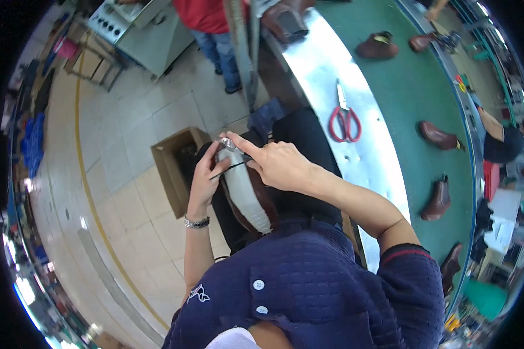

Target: Manufacturing and inspecting shoes on a factory production line.

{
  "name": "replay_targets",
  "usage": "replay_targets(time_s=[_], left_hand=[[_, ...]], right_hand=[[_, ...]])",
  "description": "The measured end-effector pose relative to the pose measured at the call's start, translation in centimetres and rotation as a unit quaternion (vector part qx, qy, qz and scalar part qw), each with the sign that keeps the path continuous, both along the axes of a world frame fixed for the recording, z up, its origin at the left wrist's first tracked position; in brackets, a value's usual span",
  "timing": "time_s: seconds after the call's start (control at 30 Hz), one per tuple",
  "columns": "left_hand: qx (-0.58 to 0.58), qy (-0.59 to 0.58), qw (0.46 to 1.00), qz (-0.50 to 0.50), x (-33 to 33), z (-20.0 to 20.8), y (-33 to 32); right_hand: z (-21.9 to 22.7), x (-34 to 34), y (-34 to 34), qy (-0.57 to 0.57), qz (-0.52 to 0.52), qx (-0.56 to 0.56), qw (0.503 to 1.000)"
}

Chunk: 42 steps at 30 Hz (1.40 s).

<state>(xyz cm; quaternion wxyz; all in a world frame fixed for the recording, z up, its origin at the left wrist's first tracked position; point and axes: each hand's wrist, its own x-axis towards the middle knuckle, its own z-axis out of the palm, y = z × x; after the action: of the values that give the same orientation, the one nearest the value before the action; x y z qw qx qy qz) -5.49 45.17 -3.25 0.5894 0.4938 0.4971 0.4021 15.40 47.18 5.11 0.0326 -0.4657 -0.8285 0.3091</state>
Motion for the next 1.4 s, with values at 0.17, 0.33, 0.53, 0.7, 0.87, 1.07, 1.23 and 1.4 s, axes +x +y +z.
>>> replay_targets(time_s=[0.17,0.33,0.53,0.7,0.87,1.07,1.23,1.4], left_hand=[[-0.049,-0.103,0.993,0.039,0.9,0.9,1.2],[-0.036,-0.103,0.993,0.034,2.1,-0.2,2.7],[-0.055,-0.117,0.991,0.035,1.7,-0.3,2.3],[-0.045,-0.146,0.988,0.035,1.7,-0.2,2.1],[-0.004,-0.103,0.993,0.064,1.3,0.1,1.0],[-0.056,-0.122,0.984,0.116,0.2,1.1,-3.4],[-0.085,-0.114,0.982,0.121,1.4,1.9,-5.2],[-0.052,-0.048,0.994,0.088,2.0,2.1,-5.2]], right_hand=[[-2.7,6.6,-3.9,0.135,-0.308,-0.012,0.941],[-8.7,16.2,-8.5,-0.037,-0.534,0.044,0.843],[-13.4,20.7,-11.4,-0.144,-0.559,0.091,0.811],[-15.2,18.0,-5.0,0.019,-0.488,0.202,0.849],[-15.7,16.6,-0.1,0.024,-0.494,0.173,0.852],[-15.4,18.0,-0.4,0.0,-0.537,0.136,0.832],[-14.6,18.6,0.5,-0.054,-0.524,0.041,0.849],[-12.6,18.7,-0.2,0.227,-0.544,-0.155,0.793]])
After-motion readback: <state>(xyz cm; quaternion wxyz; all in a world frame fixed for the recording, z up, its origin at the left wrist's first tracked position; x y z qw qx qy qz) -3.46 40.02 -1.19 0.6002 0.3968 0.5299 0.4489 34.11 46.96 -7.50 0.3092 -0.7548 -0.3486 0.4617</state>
